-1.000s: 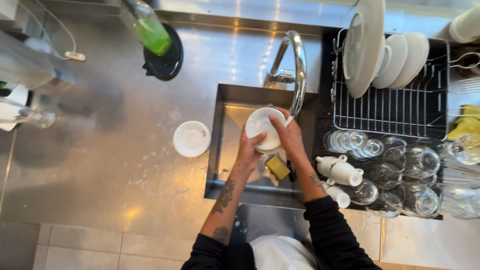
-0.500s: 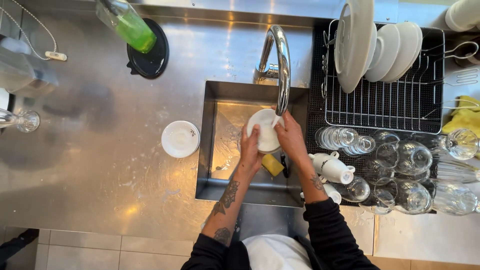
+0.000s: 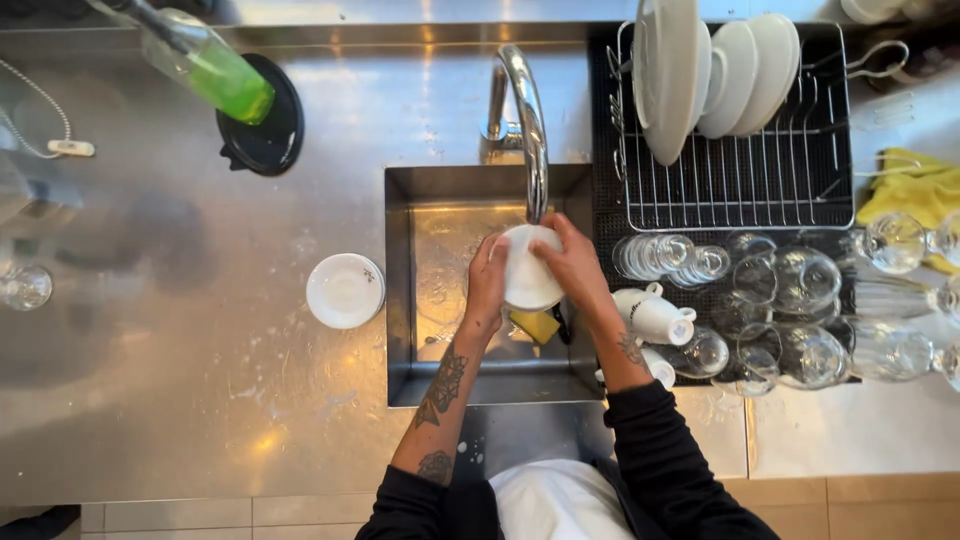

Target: Washing small bowls in a sink and then wiping down the counter and coffee equipment with a cloth.

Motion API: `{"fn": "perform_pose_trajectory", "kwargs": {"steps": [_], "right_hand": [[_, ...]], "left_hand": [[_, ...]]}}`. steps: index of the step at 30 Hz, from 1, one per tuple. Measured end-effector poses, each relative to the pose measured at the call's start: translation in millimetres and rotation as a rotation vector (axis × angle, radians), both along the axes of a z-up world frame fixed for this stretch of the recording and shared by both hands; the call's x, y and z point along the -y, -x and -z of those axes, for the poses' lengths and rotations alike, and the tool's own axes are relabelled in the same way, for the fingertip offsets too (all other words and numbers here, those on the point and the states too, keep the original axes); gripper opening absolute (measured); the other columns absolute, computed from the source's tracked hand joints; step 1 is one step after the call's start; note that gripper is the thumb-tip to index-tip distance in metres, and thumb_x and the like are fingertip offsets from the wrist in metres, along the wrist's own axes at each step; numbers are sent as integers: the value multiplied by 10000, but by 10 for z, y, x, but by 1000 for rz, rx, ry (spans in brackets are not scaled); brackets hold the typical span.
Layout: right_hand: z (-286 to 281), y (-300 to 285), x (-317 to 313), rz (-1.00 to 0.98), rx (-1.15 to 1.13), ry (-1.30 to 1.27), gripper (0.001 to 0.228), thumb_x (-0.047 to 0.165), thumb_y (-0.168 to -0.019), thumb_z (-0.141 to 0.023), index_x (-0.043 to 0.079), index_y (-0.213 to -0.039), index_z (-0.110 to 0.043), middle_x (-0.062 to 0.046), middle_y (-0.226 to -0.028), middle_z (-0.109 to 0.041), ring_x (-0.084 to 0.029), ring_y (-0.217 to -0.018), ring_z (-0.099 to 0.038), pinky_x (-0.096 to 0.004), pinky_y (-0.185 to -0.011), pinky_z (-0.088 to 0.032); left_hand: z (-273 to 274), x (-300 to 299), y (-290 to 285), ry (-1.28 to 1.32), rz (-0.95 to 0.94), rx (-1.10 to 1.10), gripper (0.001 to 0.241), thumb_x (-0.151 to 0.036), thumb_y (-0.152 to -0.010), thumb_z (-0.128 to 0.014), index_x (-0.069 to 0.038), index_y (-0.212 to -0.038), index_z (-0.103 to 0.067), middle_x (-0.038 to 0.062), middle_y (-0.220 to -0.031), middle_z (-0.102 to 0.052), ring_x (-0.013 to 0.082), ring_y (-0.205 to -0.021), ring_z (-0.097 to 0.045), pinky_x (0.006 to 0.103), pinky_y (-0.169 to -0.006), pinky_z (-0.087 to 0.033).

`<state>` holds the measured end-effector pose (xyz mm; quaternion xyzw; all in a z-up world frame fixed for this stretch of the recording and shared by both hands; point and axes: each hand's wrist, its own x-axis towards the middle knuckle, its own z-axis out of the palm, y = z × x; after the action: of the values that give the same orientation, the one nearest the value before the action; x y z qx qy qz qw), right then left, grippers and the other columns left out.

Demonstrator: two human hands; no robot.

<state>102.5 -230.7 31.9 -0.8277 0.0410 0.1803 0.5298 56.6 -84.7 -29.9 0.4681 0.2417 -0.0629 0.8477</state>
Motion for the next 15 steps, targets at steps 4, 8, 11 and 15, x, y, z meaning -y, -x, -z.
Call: {"fn": "perform_pose_trajectory", "kwargs": {"steps": [4,8,11,15], "right_hand": [[-10,-175,-20,13,-19,-10,419,162,-849,-742,21,-1236,-667,-64,-1101,-699,-188,-952,-705,-316,-822,-562],[134,-183,-94,6,-325,-335,344,125,-782,-696,38,-1111,-748,-30,-1081,-684,-184,-939,-716,-307,-821,-572],[139,-135,-338,270,-298,-235,327,173,-833,-823,-6,-950,-575,-177,-944,-678,-259,-828,-660,-395,-708,-524],[70,89,-538,219,168,195,391,238,-842,-856,-30,-952,-594,-180,-976,-664,-263,-858,-663,-392,-747,-531]], "left_hand": [[20,-13,-52,-133,117,10,386,-314,-1024,-615,-26,-1278,-656,71,-1091,-699,121,-950,-640,272,-838,-534],[8,-50,-2,-78,121,12,397,-296,-996,-652,-15,-1275,-656,77,-1084,-702,133,-937,-652,282,-817,-543],[75,-70,-12,-3,-62,-14,399,-295,-989,-665,-9,-1266,-638,75,-1109,-705,136,-958,-664,284,-837,-553],[-23,-152,-6,-133,-276,-54,421,-301,-979,-687,-1,-1265,-617,64,-1144,-686,132,-1014,-645,287,-888,-543]]}}
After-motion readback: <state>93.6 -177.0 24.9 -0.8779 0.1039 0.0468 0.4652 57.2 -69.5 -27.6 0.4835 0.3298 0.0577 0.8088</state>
